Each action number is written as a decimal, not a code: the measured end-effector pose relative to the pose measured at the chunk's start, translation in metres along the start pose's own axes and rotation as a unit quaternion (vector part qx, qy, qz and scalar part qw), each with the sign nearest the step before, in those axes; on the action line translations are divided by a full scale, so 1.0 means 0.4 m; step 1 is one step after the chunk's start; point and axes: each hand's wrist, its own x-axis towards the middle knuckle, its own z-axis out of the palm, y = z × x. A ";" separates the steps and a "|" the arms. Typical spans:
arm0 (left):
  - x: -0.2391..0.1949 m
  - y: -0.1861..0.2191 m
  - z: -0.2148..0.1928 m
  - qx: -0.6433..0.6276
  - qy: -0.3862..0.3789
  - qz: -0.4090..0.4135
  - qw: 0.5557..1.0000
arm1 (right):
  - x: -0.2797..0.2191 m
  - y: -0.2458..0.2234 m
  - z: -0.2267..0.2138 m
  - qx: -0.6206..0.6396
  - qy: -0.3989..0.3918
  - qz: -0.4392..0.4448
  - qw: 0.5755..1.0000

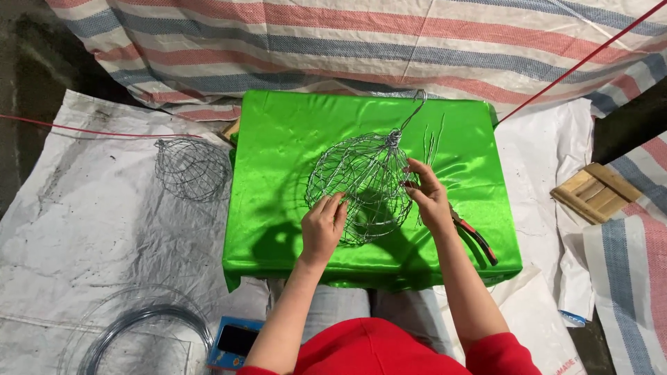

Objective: Shaping and weaving a metal wire basket using pliers to secure and cut the wire components.

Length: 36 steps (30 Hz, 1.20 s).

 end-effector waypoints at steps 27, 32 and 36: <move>0.038 -0.042 0.026 -0.036 0.035 0.031 0.998 | -0.012 0.049 -0.017 0.030 -0.010 -0.025 0.999; 0.034 -0.058 0.035 -0.062 0.042 -0.004 0.997 | 0.000 0.049 -0.016 0.022 -0.015 -0.026 0.999; 0.029 -0.069 0.048 -0.072 0.056 -0.010 0.996 | 0.000 0.043 -0.012 0.018 -0.015 -0.023 0.999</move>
